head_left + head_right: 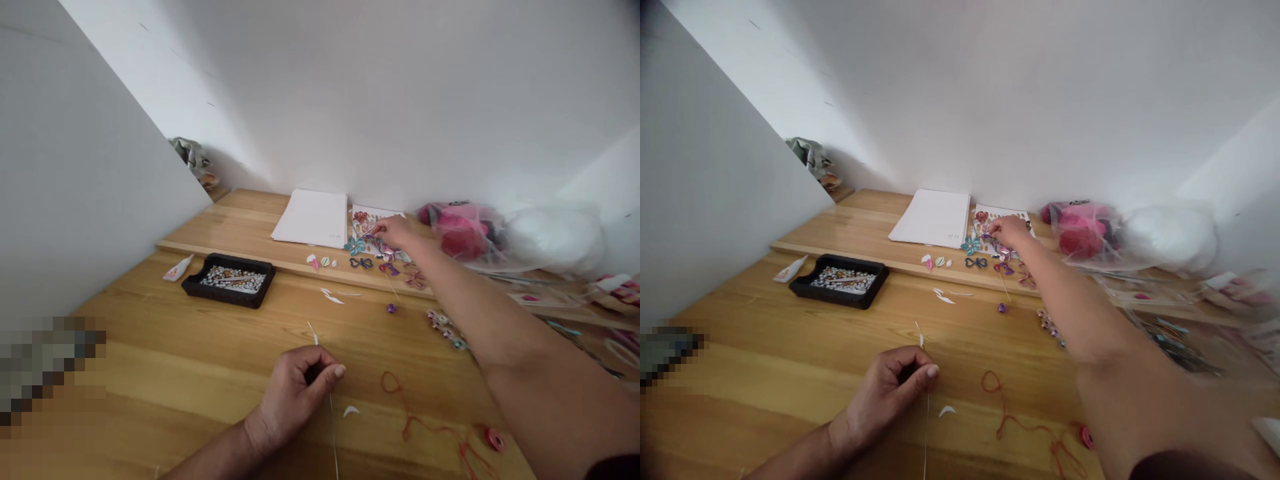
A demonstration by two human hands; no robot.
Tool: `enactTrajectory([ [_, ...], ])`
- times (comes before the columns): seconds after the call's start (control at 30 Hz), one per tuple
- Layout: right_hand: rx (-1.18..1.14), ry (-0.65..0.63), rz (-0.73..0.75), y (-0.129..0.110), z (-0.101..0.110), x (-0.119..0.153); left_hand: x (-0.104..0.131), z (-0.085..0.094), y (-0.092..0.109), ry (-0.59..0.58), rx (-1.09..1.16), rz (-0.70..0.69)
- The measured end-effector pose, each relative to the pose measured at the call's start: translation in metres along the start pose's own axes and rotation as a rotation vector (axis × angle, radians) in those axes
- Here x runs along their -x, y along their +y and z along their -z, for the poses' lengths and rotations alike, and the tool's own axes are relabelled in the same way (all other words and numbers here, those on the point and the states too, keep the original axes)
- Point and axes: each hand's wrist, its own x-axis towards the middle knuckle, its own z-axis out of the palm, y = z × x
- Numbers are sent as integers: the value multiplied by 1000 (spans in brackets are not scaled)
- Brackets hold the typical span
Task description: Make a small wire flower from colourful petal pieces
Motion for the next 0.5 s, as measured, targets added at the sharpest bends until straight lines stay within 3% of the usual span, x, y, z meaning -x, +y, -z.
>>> enactTrajectory([
  [0.33,-57,-6,62,-21,10,9,0,1,2,-5,-4,-11],
  [0.5,-39,-36,80,-38,5,12,1,1,1,-8,-1,-11],
])
